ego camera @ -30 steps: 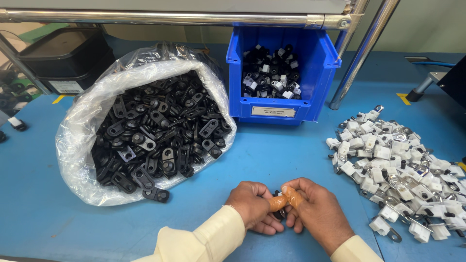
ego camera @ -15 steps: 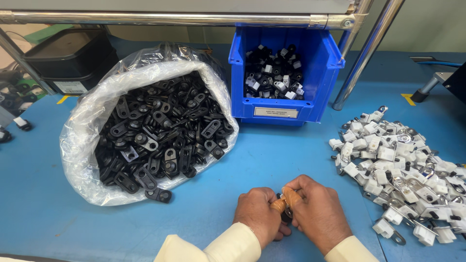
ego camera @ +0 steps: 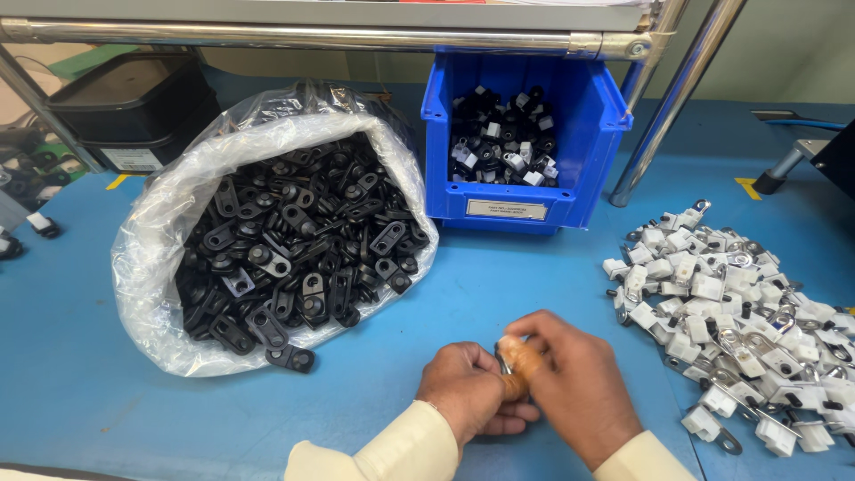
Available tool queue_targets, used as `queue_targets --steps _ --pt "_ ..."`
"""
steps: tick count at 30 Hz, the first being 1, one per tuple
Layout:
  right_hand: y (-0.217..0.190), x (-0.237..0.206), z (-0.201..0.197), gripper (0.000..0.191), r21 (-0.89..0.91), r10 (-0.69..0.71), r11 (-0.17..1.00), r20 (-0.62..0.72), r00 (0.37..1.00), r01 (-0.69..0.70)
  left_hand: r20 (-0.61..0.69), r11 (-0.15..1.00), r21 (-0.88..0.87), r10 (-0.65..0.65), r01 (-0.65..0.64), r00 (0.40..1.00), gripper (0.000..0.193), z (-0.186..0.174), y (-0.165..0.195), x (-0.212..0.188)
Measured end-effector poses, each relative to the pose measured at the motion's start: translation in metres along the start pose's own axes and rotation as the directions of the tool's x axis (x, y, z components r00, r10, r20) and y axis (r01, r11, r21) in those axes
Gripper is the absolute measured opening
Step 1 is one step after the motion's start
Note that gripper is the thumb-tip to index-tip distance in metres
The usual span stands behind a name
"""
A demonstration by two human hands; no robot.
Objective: The person repeatedly picks a black plastic bracket from a bag and a white plastic component from a pile, then presses them together by hand. The assembled units are placed into a blue bin. The process is repeated continuously throughout the clip.
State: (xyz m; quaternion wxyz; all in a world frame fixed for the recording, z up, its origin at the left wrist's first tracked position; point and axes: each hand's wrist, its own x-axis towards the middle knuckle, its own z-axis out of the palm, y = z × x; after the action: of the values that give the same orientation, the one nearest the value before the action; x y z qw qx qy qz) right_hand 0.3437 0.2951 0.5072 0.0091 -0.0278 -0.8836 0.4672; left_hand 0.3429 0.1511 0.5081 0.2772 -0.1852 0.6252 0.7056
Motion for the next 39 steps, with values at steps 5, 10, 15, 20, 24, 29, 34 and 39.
queue_targets --steps 5,10,15,20,24,29,34,39 --pt "0.014 0.0 -0.002 0.034 0.539 0.466 0.694 0.167 0.869 -0.477 -0.049 0.997 -0.073 -0.021 0.018 0.999 0.047 -0.004 0.009 -0.008" --pt "0.026 -0.001 0.004 0.029 0.531 0.54 0.587 0.306 0.784 -0.612 0.06 0.992 -0.107 0.08 -0.073 0.995 0.046 -0.003 0.008 -0.009" --pt "0.033 0.001 0.007 0.021 0.632 0.518 0.523 0.297 0.802 -0.572 0.008 0.986 -0.043 0.162 -0.161 0.987 0.04 0.003 0.006 -0.01" --pt "0.035 0.0 0.023 0.026 0.75 0.521 0.494 0.151 0.84 -0.44 -0.146 0.978 -0.053 0.192 -0.201 0.97 0.037 0.015 0.006 -0.016" --pt "0.032 -0.002 0.023 0.031 0.772 0.552 0.474 0.114 0.826 -0.424 -0.128 0.976 -0.168 0.119 -0.14 0.985 0.031 0.02 0.008 -0.021" --pt "0.022 -0.011 0.014 0.045 0.779 0.532 0.436 0.182 0.827 -0.452 -0.117 0.957 -0.277 0.056 -0.087 0.992 0.028 0.018 0.01 -0.023" --pt "0.024 -0.012 0.015 0.031 0.713 0.502 0.533 0.166 0.848 -0.455 -0.145 0.971 -0.221 0.063 -0.095 0.987 0.031 0.017 0.013 -0.02" --pt "0.029 0.001 0.028 0.023 0.77 0.514 0.529 0.045 0.856 -0.358 -0.223 0.943 -0.298 0.082 -0.149 0.971 0.033 0.031 0.012 -0.022"
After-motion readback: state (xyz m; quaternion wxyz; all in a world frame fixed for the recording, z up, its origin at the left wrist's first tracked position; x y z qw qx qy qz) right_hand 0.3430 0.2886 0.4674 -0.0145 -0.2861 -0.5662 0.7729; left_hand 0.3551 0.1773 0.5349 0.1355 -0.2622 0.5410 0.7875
